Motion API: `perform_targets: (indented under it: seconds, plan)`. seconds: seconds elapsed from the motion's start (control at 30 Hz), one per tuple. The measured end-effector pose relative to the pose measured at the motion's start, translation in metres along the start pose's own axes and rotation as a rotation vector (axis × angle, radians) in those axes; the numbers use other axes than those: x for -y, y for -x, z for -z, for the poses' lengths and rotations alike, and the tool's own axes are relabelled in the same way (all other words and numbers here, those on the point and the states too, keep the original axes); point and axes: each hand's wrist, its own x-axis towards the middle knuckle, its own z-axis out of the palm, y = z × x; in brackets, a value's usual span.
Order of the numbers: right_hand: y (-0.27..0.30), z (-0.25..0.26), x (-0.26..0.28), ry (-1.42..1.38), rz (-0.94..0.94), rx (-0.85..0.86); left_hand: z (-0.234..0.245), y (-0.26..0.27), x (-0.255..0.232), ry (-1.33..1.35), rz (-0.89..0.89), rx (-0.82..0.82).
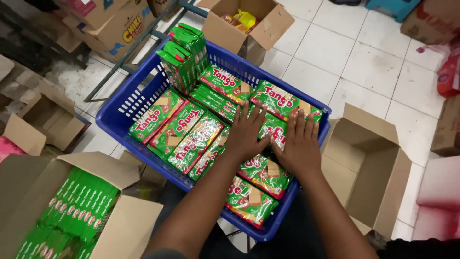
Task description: The person transfers green Tango snack packets from a cardboard box into a blue plastic basket. They arrange the packets in neat rows within the basket, occasionally adjusting the stack to fit more items.
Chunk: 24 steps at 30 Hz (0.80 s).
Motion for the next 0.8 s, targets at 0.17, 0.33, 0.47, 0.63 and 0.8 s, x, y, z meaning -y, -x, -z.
perform_targets:
  seconds: [0.17,0.33,0.47,0.63,0.8]
  plan:
    - [0.005,0.001,-0.008,-0.303,-0.024,-0.362,0.002,0.003,-0.004,0.041,0.019,-0.108]
    - [0.025,-0.028,-0.026,-0.45,0.238,-0.738,0.027,0.065,-0.01,0.154,0.094,-0.043]
    - [0.071,-0.029,0.018,-0.554,0.393,-0.569,0.048,0.162,0.012,0.304,0.007,-0.277]
    - [0.118,-0.001,0.087,-0.09,0.314,0.055,0.094,0.268,0.03,0.295,0.239,-0.437]
    - [0.105,-0.03,0.072,0.073,0.463,0.139,0.117,0.343,0.039,0.388,0.487,-0.54]
